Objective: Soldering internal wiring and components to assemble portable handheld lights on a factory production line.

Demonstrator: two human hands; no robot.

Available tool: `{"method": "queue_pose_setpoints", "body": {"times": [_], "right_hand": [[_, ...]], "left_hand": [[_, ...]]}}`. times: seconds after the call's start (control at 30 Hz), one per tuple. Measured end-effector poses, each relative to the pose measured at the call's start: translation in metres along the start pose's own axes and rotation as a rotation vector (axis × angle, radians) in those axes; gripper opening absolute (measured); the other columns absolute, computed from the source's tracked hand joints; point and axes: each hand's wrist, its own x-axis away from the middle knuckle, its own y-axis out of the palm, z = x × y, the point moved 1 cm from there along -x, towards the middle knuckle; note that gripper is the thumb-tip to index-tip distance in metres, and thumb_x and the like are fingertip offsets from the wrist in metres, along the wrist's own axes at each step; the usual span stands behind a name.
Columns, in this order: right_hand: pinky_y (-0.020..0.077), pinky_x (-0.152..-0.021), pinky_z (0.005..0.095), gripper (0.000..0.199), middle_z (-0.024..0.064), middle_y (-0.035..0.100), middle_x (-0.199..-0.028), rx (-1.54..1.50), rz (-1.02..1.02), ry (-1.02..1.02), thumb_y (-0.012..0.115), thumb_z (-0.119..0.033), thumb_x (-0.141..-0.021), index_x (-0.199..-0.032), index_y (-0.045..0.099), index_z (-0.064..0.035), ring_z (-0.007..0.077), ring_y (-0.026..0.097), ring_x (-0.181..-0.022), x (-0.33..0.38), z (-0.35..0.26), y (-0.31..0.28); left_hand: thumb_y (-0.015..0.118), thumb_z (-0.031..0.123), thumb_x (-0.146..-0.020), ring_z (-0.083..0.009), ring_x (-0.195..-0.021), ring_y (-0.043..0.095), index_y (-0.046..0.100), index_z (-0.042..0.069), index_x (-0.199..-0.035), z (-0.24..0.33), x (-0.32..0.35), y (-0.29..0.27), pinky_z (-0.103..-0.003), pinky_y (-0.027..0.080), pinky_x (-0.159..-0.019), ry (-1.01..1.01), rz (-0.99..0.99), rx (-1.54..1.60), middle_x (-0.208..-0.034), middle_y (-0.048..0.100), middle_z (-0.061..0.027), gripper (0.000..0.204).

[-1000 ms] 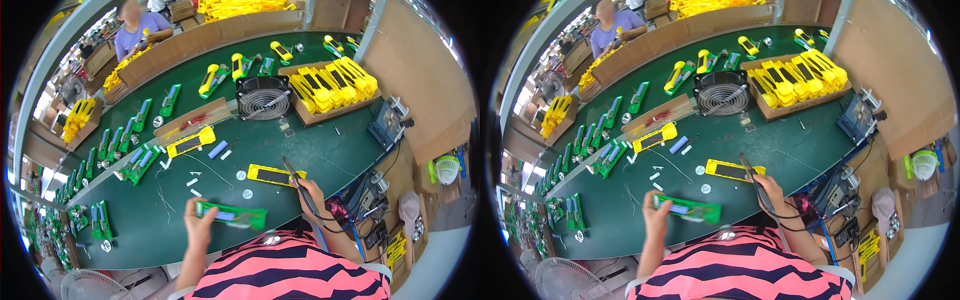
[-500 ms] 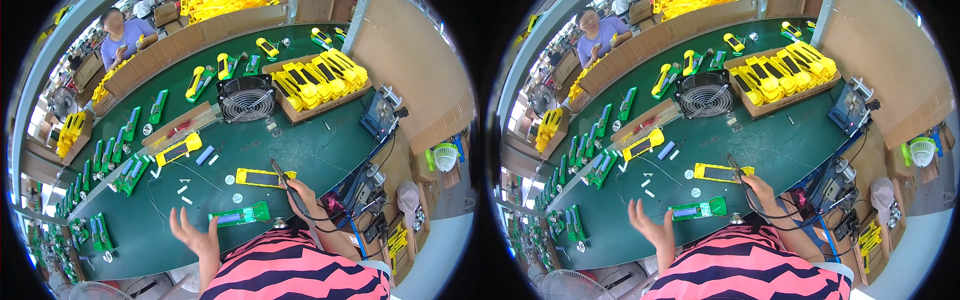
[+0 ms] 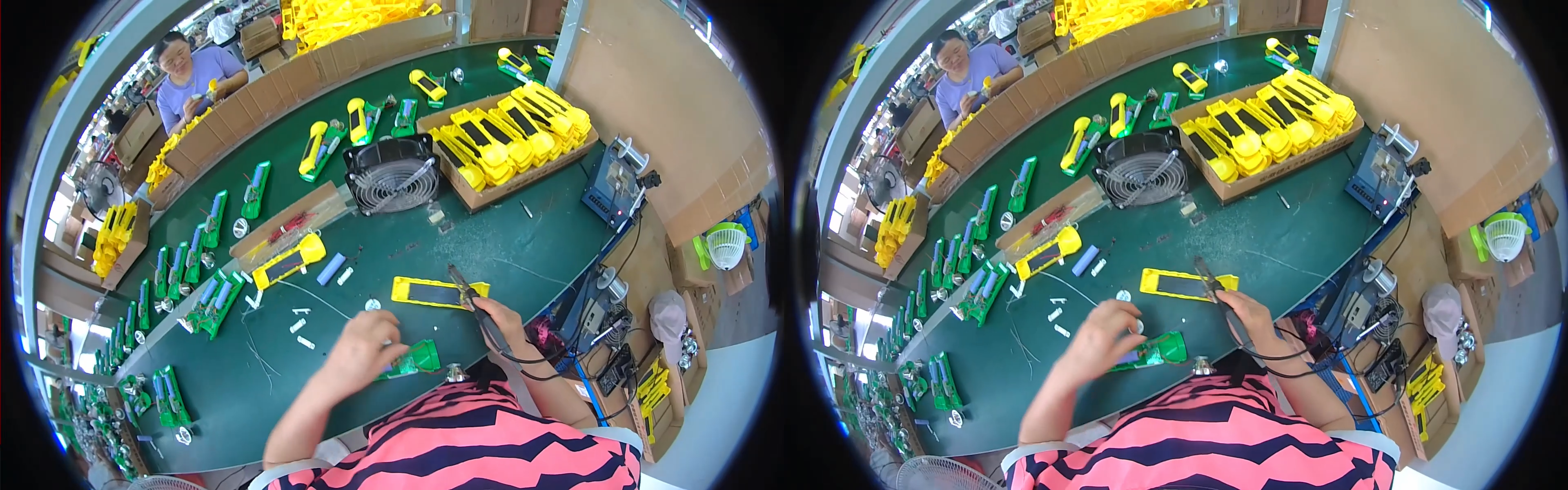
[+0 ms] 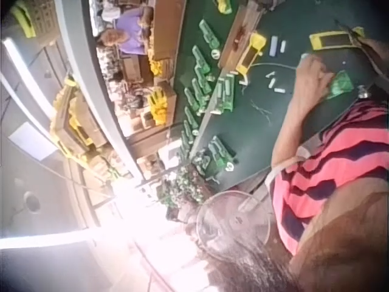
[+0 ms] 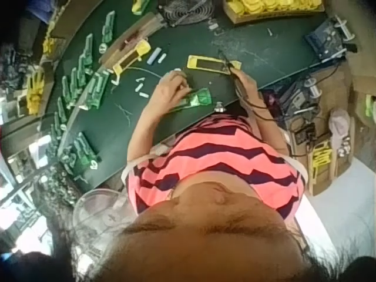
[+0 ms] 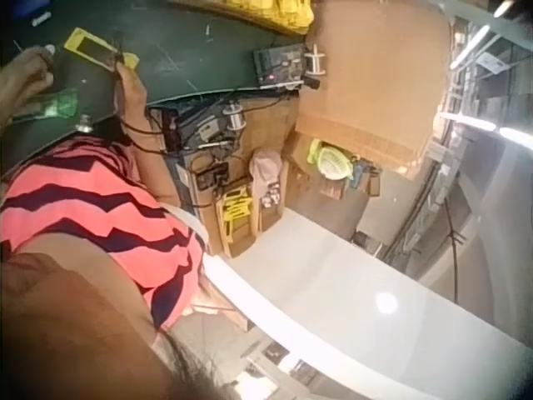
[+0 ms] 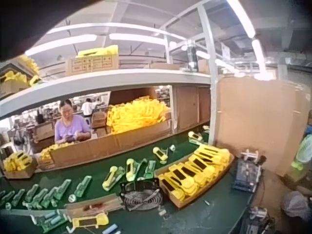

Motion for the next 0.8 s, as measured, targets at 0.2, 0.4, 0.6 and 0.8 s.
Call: {"method": "queue_pose_setpoints", "body": {"times": [0.2,0.4,0.6,0.8], "right_hand": [[0.0491,-0.061,0.0328,0.020,0.0159,0.063,-0.082,0.058,0.219,0.123,0.057,0.003,-0.076,-0.094,0.053,-0.0034,0.0304,0.063,-0.073,-0.011,-0.005,-0.005],[0.0490,-0.074,0.0379,0.043,0.0145,0.061,-0.088,0.146,0.127,0.064,0.062,-0.002,-0.063,-0.104,0.054,-0.0053,0.0352,0.060,-0.085,0.007,0.011,-0.003],[0.0499,-0.071,0.0366,0.041,0.0152,0.061,-0.087,0.092,0.111,0.108,0.060,0.001,-0.062,-0.102,0.055,-0.0048,0.0338,0.061,-0.082,0.003,0.008,-0.006],[0.0493,-0.067,0.0350,0.028,0.0145,0.062,-0.078,0.228,0.320,0.087,0.055,0.008,-0.071,-0.096,0.052,-0.0026,0.0312,0.062,-0.072,0.004,0.005,-0.003]], "left_hand": [[0.062,0.012,-0.074,-0.0332,-0.077,0.057,0.051,0.000,-0.087,-0.111,-0.086,-0.092,-0.039,0.046,-0.066,-0.121,0.469,-0.377,-0.082,0.057,-0.0162,0.021],[0.079,0.036,-0.056,-0.0317,-0.092,0.052,0.039,0.003,-0.099,-0.284,-0.181,-0.099,-0.039,0.044,-0.077,-0.699,0.682,-0.226,-0.100,0.049,-0.0185,0.067],[0.080,0.023,-0.054,-0.0293,-0.081,0.056,0.042,0.004,-0.094,-0.318,-0.219,-0.078,-0.039,0.047,-0.072,-0.719,0.558,-0.247,-0.089,0.055,-0.0147,0.058],[0.076,0.012,-0.060,-0.0126,-0.074,0.043,0.044,0.005,-0.086,-0.238,-0.174,-0.131,-0.027,0.037,-0.064,-0.454,0.628,0.387,-0.080,0.044,-0.0022,0.042]]}}
